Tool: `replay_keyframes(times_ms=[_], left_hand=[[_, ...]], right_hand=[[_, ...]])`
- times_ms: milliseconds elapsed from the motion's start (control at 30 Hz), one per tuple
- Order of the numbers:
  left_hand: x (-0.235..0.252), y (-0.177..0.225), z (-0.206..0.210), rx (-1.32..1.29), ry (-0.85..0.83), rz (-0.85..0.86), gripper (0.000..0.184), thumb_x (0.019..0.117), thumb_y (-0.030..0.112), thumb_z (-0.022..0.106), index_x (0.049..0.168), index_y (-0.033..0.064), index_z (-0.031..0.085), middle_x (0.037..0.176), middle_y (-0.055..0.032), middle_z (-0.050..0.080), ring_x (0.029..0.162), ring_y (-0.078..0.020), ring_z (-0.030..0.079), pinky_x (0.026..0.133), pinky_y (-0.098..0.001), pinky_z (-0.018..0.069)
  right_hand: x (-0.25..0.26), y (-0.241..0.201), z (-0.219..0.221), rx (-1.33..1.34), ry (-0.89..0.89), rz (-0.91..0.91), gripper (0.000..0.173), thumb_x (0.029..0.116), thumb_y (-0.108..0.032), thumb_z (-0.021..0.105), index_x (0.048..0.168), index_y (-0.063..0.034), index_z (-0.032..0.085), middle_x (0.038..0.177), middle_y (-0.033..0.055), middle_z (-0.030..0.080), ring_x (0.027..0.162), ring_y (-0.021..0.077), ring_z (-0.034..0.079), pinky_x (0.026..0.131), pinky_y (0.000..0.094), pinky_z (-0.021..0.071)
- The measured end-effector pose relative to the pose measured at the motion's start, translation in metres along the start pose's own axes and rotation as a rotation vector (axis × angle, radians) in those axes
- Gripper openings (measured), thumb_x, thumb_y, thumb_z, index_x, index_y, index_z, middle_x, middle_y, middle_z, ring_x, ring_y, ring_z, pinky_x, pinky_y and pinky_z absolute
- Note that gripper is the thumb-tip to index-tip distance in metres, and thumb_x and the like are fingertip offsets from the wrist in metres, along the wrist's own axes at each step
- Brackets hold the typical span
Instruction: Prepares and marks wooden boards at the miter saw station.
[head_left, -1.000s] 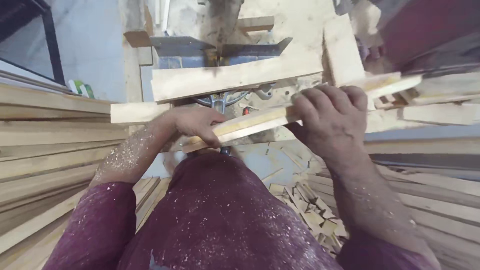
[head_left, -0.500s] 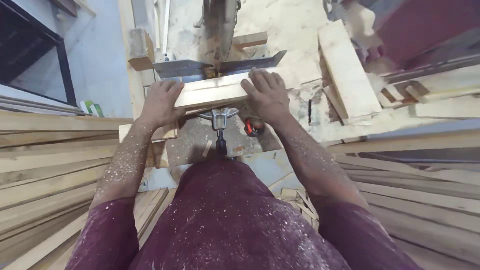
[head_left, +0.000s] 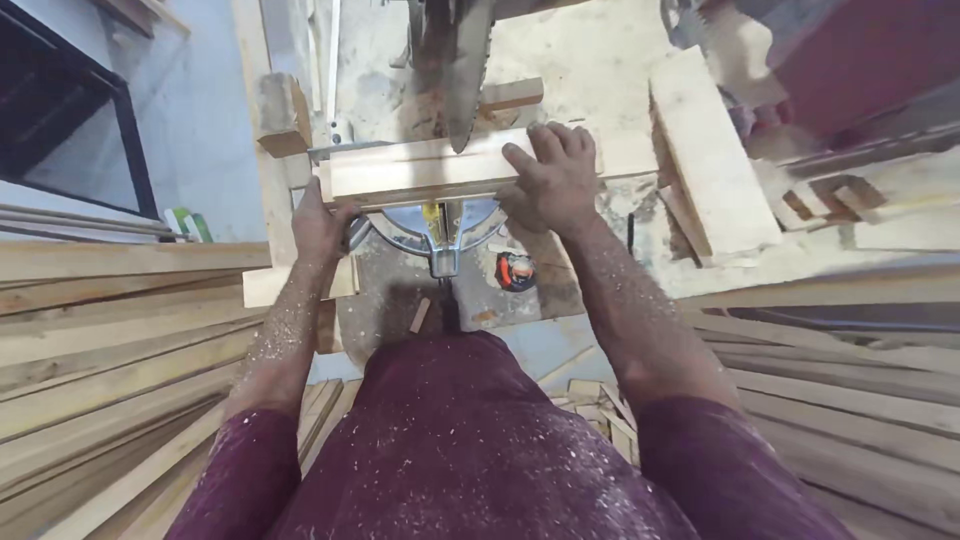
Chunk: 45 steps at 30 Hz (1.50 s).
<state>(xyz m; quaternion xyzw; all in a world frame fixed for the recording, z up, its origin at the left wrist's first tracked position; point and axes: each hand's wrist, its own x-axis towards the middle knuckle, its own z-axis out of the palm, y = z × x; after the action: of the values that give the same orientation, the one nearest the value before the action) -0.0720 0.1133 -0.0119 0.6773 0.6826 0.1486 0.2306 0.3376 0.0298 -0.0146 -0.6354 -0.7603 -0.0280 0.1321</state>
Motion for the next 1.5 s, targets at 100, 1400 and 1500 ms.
replay_keyframes(times_ms=[100,1400,1500], left_hand=[[-0.012,0.006,0.004,-0.125,0.023,-0.103,0.088,0.0847,0.045,0.082,0.154,0.0078,0.042,0.125,-0.0195,0.069,0.111,-0.035,0.069,0.098,-0.0585,0.0543],[-0.023,-0.022,0.032,-0.656,0.181,0.095,0.051,0.1074,0.032,0.052,0.146,-0.0008,0.051,0.132,-0.014,0.065,0.113,-0.0148,0.067,0.101,-0.0348,0.0551],[-0.02,-0.018,0.03,-0.641,0.204,0.069,0.047,0.1088,0.031,0.047,0.144,0.0,0.052,0.126,-0.0129,0.066,0.106,-0.0136,0.068,0.096,-0.0344,0.0562]], right_hand=[[-0.013,-0.013,-0.007,0.019,0.044,0.176,0.072,0.093,-0.067,0.058,0.151,-0.0261,0.05,0.16,0.019,0.041,0.149,0.0427,0.035,0.12,0.0713,0.0188],[-0.057,0.022,0.001,1.856,0.477,1.369,0.051,0.1094,-0.047,0.04,0.136,-0.0046,0.047,0.114,0.0154,0.07,0.099,0.0283,0.073,0.083,0.0422,0.0627],[-0.054,0.028,-0.002,1.879,0.446,1.381,0.061,0.1073,-0.055,0.041,0.141,-0.0047,0.044,0.115,0.0165,0.07,0.101,0.0303,0.073,0.083,0.0441,0.0628]])
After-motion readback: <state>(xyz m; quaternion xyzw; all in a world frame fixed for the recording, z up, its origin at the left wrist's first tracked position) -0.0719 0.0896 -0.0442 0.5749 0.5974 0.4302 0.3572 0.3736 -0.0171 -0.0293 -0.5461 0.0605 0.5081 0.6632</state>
